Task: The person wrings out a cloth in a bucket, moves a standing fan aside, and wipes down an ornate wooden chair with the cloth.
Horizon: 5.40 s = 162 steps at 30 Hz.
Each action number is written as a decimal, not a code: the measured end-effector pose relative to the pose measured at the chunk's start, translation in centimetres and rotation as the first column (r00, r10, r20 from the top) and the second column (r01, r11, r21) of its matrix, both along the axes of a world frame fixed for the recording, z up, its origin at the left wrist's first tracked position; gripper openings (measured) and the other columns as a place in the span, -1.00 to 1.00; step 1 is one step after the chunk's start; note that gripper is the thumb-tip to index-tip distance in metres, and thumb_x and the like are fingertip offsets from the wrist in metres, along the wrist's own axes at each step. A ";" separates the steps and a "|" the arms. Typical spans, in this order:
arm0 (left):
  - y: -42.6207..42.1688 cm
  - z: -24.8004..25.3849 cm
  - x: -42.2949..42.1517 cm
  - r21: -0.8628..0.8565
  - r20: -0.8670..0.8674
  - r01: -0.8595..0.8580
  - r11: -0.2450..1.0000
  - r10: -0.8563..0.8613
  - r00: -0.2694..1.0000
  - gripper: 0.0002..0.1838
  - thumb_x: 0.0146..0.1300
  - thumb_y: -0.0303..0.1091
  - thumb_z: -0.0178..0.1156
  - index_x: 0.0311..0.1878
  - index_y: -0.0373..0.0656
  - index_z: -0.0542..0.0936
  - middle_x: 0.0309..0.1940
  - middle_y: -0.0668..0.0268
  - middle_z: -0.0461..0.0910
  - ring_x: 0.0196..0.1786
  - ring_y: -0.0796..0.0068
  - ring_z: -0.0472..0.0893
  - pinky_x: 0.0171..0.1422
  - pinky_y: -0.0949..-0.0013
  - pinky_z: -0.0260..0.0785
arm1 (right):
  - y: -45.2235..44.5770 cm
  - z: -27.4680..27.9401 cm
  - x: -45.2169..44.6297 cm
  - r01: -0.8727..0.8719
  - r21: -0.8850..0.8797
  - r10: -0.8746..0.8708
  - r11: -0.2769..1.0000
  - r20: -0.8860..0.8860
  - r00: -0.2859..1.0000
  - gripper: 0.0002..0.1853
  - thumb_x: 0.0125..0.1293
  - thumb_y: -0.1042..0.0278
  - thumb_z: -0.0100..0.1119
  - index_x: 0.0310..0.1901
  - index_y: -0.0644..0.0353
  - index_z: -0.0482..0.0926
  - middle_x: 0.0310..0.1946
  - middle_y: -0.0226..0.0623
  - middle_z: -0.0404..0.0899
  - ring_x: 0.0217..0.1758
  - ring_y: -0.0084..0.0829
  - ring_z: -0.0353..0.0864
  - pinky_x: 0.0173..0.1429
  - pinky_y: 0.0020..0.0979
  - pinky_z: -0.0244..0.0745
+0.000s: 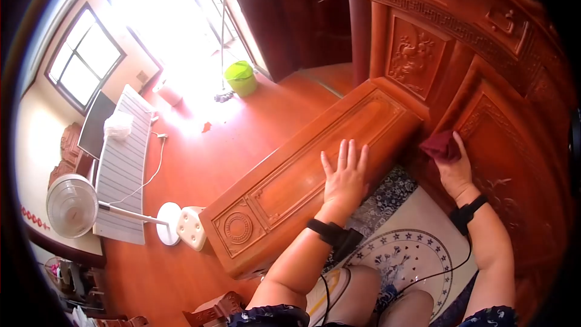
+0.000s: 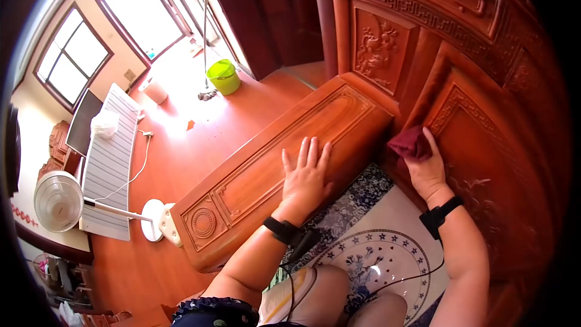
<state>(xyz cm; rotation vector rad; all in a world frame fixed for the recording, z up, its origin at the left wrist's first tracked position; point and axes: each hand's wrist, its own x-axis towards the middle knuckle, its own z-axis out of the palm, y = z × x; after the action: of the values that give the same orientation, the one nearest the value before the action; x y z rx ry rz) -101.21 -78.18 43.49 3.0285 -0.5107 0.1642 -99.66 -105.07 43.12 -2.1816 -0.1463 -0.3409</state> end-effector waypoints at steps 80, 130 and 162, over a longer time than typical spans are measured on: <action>-1.0 -0.8 0.1 0.248 0.026 -0.069 0.966 0.065 0.998 -0.01 -0.02 -0.10 0.27 0.45 0.07 -0.07 0.45 0.26 -0.07 0.50 0.30 -0.12 0.37 -0.32 -0.18 | -20.5 9.4 -25.9 0.851 -0.498 -0.475 0.165 0.717 0.511 -0.59 -0.11 0.44 0.17 -0.11 -0.01 0.51 -0.18 -0.41 0.42 -0.02 -0.31 0.36 -0.02 -0.19 0.20; 1.3 -3.8 2.7 0.274 0.160 0.015 0.962 -0.061 0.985 -0.05 0.02 -0.03 0.20 0.45 0.07 -0.06 0.43 0.16 -0.03 0.47 0.15 -0.06 0.33 -0.26 -0.07 | -23.2 -0.2 -29.9 0.951 0.290 -0.802 0.107 0.591 -0.090 -0.44 0.17 0.44 0.03 0.24 0.30 0.22 0.07 0.14 0.40 0.13 0.09 0.39 0.20 -0.23 0.32; -1.3 -1.4 0.4 0.228 0.044 -0.097 0.969 0.089 0.995 -0.05 -0.03 -0.23 0.26 0.44 0.03 -0.01 0.45 0.24 -0.06 0.49 0.28 -0.09 0.40 -0.21 -0.18 | -14.6 1.5 -17.6 0.545 0.825 -0.989 0.150 0.132 0.072 -0.19 0.29 0.26 -0.09 0.39 0.33 -0.35 0.47 -0.16 -0.27 0.52 -0.27 -0.32 0.49 -0.26 -0.38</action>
<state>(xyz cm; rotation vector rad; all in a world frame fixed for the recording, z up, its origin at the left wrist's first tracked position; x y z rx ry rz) -100.85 -79.50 42.08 3.2836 -0.4166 0.1716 -117.23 -119.71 44.61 -1.0653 0.8539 -1.6884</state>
